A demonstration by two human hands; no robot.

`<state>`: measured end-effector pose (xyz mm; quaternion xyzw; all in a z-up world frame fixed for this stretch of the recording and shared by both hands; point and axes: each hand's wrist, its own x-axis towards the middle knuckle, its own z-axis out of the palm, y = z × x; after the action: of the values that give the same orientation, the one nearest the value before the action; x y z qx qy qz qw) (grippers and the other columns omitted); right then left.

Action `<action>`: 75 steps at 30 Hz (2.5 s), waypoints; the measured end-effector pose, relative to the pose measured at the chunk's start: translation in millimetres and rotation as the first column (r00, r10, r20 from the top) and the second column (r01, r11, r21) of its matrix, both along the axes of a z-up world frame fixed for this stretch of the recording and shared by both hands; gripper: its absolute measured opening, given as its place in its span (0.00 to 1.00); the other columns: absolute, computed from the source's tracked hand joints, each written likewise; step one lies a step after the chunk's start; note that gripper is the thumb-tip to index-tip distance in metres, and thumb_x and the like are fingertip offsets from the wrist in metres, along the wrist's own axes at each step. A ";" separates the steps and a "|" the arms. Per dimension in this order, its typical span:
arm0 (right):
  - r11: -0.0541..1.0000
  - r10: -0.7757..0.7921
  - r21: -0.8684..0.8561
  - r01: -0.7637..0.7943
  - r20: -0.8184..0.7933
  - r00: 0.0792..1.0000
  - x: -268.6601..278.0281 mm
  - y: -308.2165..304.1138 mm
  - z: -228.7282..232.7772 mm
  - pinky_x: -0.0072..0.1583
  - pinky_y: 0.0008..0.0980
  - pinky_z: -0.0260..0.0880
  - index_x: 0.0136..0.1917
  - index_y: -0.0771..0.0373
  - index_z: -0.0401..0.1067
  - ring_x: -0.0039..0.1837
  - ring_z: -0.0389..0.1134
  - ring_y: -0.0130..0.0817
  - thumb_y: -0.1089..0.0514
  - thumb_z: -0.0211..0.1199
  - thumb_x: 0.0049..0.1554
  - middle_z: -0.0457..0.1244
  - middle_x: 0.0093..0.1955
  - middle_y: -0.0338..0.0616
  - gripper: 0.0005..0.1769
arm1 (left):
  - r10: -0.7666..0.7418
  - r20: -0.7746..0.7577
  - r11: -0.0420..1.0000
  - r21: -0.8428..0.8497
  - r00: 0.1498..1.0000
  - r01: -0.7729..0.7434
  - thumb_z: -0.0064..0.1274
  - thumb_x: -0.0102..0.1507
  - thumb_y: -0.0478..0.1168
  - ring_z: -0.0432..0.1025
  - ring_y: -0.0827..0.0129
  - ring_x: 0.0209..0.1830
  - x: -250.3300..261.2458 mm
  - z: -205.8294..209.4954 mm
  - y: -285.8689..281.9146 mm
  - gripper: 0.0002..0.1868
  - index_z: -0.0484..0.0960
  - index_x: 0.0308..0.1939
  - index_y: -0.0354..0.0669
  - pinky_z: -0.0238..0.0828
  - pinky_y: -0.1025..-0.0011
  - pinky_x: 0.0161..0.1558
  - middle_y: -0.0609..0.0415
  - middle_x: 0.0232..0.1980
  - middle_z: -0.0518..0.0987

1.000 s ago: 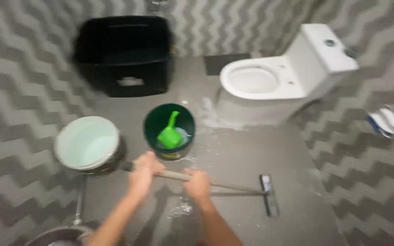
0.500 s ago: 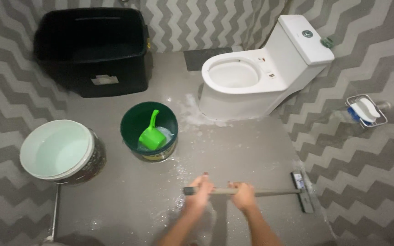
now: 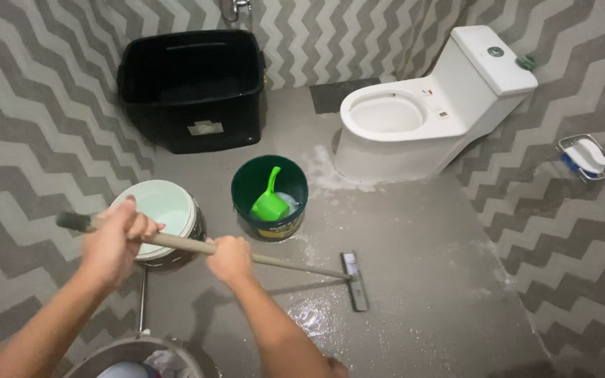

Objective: Scrubbing and cleaning a tiled bathroom floor with soapy water and a floor scrubber.

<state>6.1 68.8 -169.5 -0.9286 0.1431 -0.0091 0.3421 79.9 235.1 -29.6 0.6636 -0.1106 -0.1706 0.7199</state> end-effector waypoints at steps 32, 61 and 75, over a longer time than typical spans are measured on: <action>0.920 -0.372 0.129 0.370 -0.009 0.928 -69.7 -271.8 -66.7 0.51 0.46 0.74 0.55 0.54 0.78 0.45 0.73 0.47 0.63 0.68 0.47 0.72 0.46 0.47 0.20 | -0.014 0.042 0.996 0.084 0.999 0.011 0.45 0.68 0.44 0.73 0.72 0.30 -70.5 -65.9 -269.3 0.16 0.81 0.32 0.38 0.71 0.67 0.37 0.56 0.28 0.80; 0.890 -0.388 0.159 0.428 -0.230 0.892 -83.4 -413.5 -125.0 0.36 0.40 0.63 0.31 0.65 0.73 0.30 0.57 0.30 0.52 0.52 0.65 0.62 0.28 0.42 0.24 | 0.164 -0.104 0.986 -0.022 0.981 -0.167 0.47 0.69 0.40 0.71 0.72 0.27 -120.5 -166.7 -404.7 0.19 0.77 0.24 0.38 0.71 0.71 0.32 0.54 0.26 0.77; 0.989 -0.036 0.149 0.027 0.056 0.998 114.7 -263.9 -43.8 0.44 0.43 0.72 0.55 0.51 0.81 0.39 0.72 0.44 0.55 0.64 0.53 0.70 0.40 0.51 0.16 | 0.180 0.035 0.932 0.313 0.983 -0.182 0.34 0.72 0.52 0.77 0.66 0.42 113.3 -58.5 -248.4 0.21 0.77 0.47 0.42 0.74 0.63 0.52 0.50 0.40 0.83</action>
<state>120.7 -195.1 -213.3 -0.8977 0.1478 -0.0312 0.4139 193.2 -13.2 -88.1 0.7777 -0.0227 -0.1172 0.6172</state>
